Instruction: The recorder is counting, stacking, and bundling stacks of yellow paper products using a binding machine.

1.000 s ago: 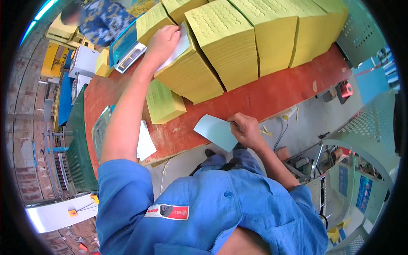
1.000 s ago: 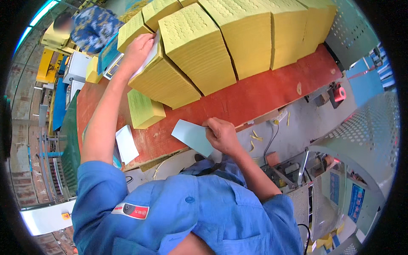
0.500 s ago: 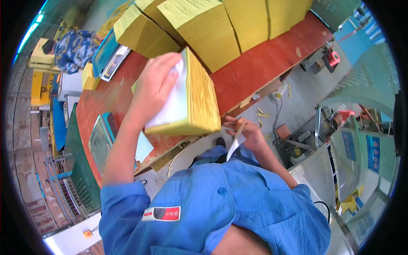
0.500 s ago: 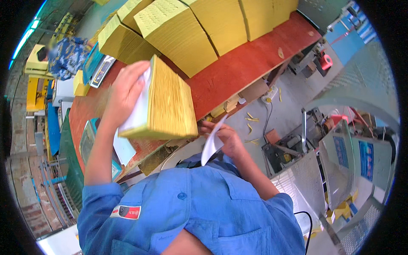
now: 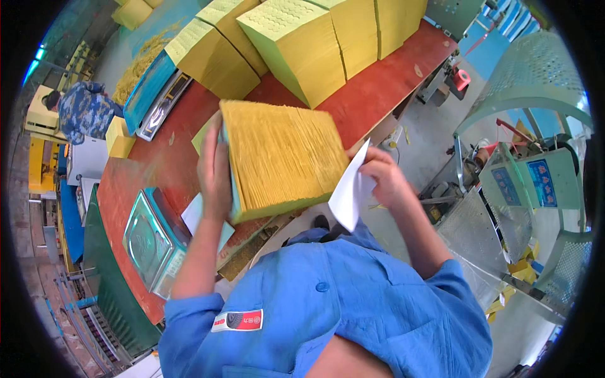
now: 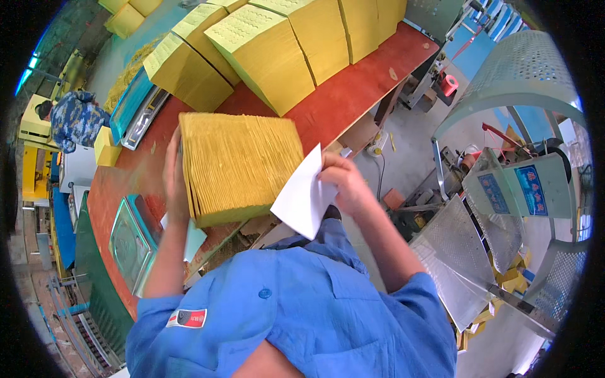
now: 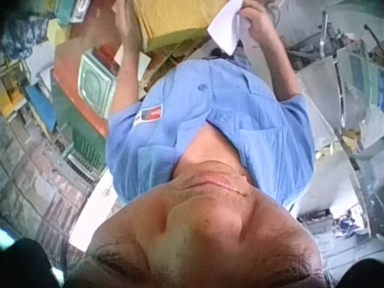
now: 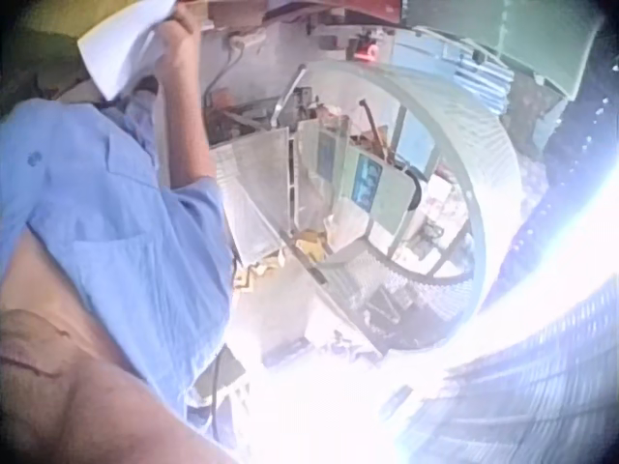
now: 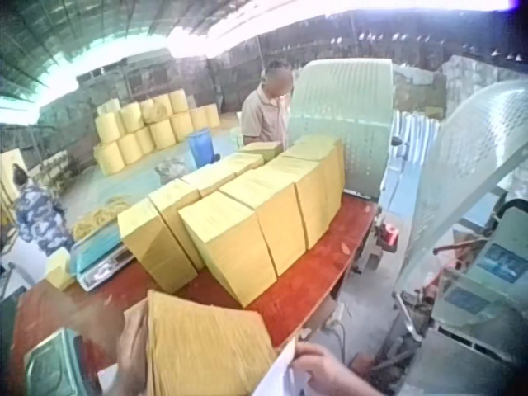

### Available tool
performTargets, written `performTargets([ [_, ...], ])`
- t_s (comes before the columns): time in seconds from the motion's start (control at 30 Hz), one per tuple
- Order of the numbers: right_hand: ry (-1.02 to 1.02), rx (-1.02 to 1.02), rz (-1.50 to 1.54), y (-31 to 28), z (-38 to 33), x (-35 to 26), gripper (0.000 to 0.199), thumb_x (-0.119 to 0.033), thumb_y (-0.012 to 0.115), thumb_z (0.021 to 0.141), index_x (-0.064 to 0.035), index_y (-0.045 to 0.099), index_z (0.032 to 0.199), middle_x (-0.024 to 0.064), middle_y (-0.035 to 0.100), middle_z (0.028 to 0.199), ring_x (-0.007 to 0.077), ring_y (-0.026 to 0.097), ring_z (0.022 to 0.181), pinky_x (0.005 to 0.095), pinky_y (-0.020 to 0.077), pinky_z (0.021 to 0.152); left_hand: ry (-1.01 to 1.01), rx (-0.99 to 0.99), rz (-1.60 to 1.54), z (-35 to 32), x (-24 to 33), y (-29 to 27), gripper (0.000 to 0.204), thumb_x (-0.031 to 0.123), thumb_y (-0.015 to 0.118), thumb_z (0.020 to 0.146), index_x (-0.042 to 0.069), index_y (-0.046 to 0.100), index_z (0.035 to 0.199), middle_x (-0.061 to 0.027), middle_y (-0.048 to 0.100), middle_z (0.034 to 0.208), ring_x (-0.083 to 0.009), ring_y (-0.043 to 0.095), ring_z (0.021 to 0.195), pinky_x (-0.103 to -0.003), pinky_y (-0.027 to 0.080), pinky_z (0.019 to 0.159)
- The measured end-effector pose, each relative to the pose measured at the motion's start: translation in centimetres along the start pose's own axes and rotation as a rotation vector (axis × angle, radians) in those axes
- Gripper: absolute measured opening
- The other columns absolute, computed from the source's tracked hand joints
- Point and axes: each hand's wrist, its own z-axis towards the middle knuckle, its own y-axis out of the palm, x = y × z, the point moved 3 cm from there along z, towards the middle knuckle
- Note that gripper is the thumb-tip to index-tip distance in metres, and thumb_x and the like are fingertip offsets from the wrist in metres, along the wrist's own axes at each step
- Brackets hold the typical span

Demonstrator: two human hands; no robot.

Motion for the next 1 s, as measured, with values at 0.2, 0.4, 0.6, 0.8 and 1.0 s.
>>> performTargets([
  [0.2, 0.043, -0.082, -0.355, -2.3, 3.7, -8.0, 0.037, -0.007, 0.052, 0.066, 0.0034, 0.064, 0.100, 0.0121, 0.068, 0.096, 0.0180, 0.065, 0.082, 0.0305, 0.0518, 0.075, -0.105, 0.301, -0.385, -6.9, -6.1, 6.3, 0.056, 0.035, 0.039, 0.103, -0.001, 0.032, 0.145, -0.0140, 0.041, 0.143, -0.0249, 0.043, 0.130, -0.038, 0.034, 0.108],
  [0.4, 0.172, -0.147, 0.013, -5.3, 5.4, -8.4, 0.020, -0.004, 0.051, 0.072, 0.0026, 0.062, 0.088, 0.0201, 0.067, 0.111, 0.0219, 0.065, 0.086, 0.0315, 0.0521, 0.083, -0.175, 0.298, -0.382, -7.3, -8.6, 7.7, 0.059, 0.040, 0.040, 0.102, 0.001, 0.032, 0.145, -0.0137, 0.040, 0.144, -0.0251, 0.044, 0.129, -0.039, 0.036, 0.108],
  [0.6, 0.131, -0.207, 0.092, -8.0, 8.7, -3.8, 0.016, -0.015, 0.061, 0.084, -0.0010, 0.061, 0.091, 0.0063, 0.063, 0.083, 0.0166, 0.061, 0.078, 0.0285, 0.0490, 0.068, -0.195, 0.265, -0.196, -7.1, -8.0, 6.6, 0.062, 0.045, 0.040, 0.101, 0.002, 0.031, 0.145, -0.0135, 0.039, 0.144, -0.0252, 0.045, 0.127, -0.040, 0.037, 0.107],
  [0.8, 0.141, 0.056, -0.250, -7.3, 9.3, -2.6, 0.043, -0.001, 0.048, 0.082, 0.0000, 0.054, 0.124, 0.0062, 0.059, 0.079, 0.0129, 0.058, 0.067, 0.0266, 0.0455, 0.051, -0.246, 0.324, -0.310, -9.1, -9.3, 5.2, 0.065, 0.051, 0.041, 0.100, 0.004, 0.033, 0.144, -0.0135, 0.039, 0.145, -0.0260, 0.046, 0.126, -0.041, 0.039, 0.106],
  [1.0, 0.019, 0.017, -0.690, -7.0, 7.9, -4.6, 0.052, 0.000, 0.047, 0.081, -0.0135, 0.057, 0.130, 0.0057, 0.059, 0.078, 0.0119, 0.053, 0.066, 0.0286, 0.0446, 0.059, -0.488, 0.358, -0.340, -10.7, -8.4, 5.3, 0.067, 0.055, 0.036, 0.100, 0.005, 0.035, 0.144, -0.0147, 0.043, 0.142, -0.0272, 0.048, 0.124, -0.041, 0.041, 0.104],
])
